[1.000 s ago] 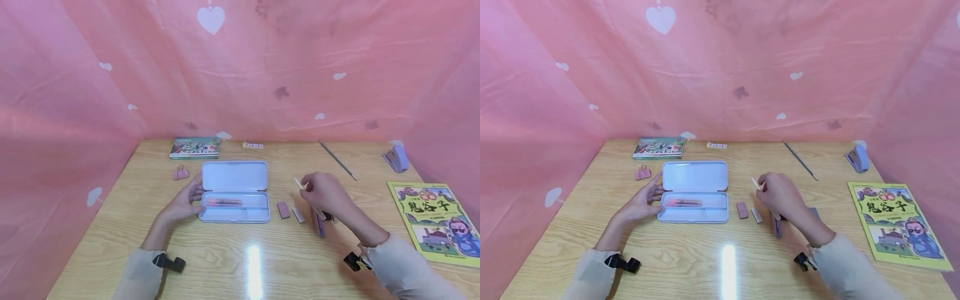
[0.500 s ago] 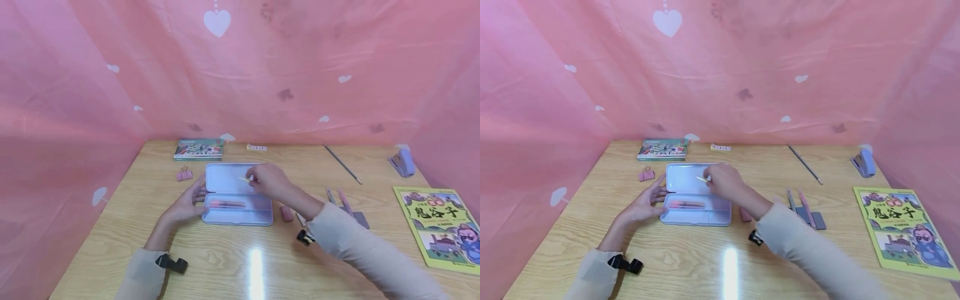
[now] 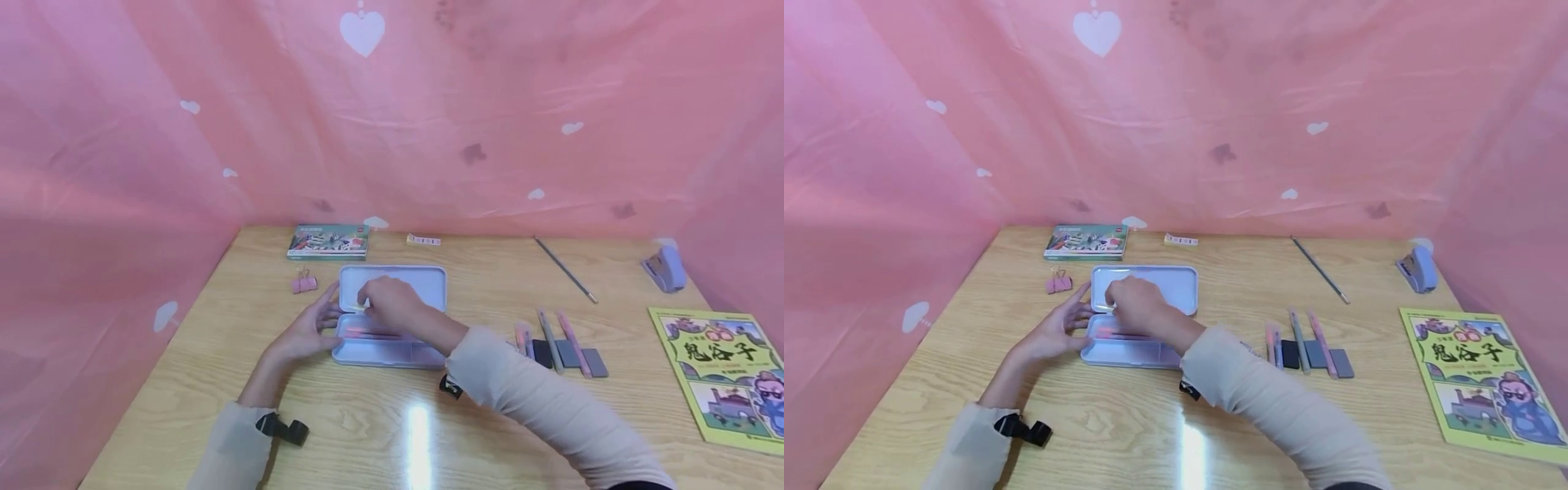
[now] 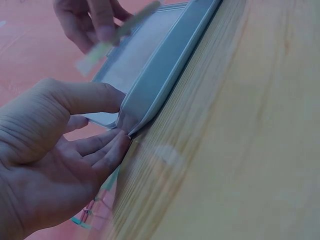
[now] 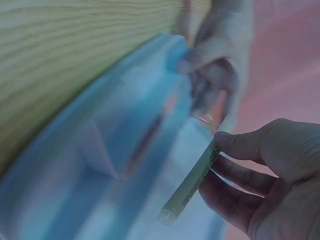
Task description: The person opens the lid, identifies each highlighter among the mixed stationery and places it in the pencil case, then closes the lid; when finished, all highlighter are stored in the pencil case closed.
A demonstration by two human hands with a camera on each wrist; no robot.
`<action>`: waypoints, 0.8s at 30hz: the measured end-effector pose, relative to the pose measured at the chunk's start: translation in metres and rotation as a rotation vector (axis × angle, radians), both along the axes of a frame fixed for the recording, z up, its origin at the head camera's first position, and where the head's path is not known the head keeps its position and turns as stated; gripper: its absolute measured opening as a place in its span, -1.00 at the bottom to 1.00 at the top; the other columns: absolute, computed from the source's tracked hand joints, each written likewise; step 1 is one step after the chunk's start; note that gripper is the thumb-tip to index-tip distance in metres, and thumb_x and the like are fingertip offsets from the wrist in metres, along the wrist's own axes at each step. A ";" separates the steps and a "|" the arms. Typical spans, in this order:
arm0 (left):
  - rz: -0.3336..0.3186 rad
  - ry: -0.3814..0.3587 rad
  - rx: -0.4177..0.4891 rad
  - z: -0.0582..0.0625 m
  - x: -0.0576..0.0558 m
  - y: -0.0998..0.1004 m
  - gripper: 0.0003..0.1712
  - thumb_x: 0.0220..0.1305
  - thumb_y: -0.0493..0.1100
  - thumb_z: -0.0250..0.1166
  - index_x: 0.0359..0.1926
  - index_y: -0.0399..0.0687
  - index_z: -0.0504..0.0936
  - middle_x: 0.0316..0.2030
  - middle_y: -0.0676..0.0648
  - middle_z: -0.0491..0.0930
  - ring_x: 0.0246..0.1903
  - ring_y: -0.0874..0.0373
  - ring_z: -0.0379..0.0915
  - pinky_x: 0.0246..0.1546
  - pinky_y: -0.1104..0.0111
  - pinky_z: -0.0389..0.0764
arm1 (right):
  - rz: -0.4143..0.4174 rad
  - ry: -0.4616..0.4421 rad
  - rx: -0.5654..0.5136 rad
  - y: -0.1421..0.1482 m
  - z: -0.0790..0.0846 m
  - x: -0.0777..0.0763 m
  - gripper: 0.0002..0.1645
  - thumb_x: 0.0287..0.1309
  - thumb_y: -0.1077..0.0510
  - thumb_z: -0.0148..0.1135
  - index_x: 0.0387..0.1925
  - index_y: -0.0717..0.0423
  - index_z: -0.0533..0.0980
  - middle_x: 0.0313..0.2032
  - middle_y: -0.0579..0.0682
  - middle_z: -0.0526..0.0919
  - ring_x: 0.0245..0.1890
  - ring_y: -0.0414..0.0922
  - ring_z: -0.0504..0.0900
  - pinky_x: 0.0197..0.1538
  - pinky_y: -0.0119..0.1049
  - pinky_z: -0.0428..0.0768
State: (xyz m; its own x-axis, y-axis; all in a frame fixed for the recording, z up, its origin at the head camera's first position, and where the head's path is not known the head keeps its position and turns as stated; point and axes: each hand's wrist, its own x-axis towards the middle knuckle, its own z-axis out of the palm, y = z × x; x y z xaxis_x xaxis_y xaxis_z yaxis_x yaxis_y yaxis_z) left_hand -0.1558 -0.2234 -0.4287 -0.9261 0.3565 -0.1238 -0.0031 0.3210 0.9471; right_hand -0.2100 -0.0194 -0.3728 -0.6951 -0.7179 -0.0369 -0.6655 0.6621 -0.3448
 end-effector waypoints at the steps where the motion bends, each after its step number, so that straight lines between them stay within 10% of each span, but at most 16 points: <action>1: 0.000 -0.003 -0.005 0.001 0.000 0.000 0.22 -0.03 -0.50 0.32 0.49 -0.01 -0.27 0.23 -0.36 0.30 0.21 -0.21 0.30 0.24 0.05 0.37 | 0.007 -0.003 0.004 -0.003 -0.005 0.001 -0.75 0.03 0.24 0.31 -0.19 0.06 0.67 -0.21 -0.02 0.71 -0.16 -0.05 0.63 -0.14 -0.19 0.65; 9: -0.004 0.004 0.014 0.000 0.000 0.000 0.22 -0.04 -0.52 0.31 0.49 0.00 -0.25 0.23 -0.36 0.29 0.22 -0.19 0.28 0.26 0.07 0.36 | 0.028 0.108 0.145 -0.022 -0.037 0.009 -0.92 0.09 0.25 0.22 -0.37 0.06 0.61 -0.52 -0.08 0.58 -0.46 -0.15 0.54 -0.40 -0.28 0.62; 24: -0.017 0.031 0.034 0.000 0.000 0.000 0.23 -0.07 -0.54 0.30 0.49 -0.04 -0.26 0.23 -0.39 0.29 0.20 -0.23 0.29 0.25 0.04 0.36 | 0.007 0.079 0.106 -0.020 -0.028 0.012 -0.78 0.12 0.11 0.26 -0.16 0.02 0.63 -0.34 -0.08 0.64 -0.37 -0.17 0.54 -0.35 -0.27 0.64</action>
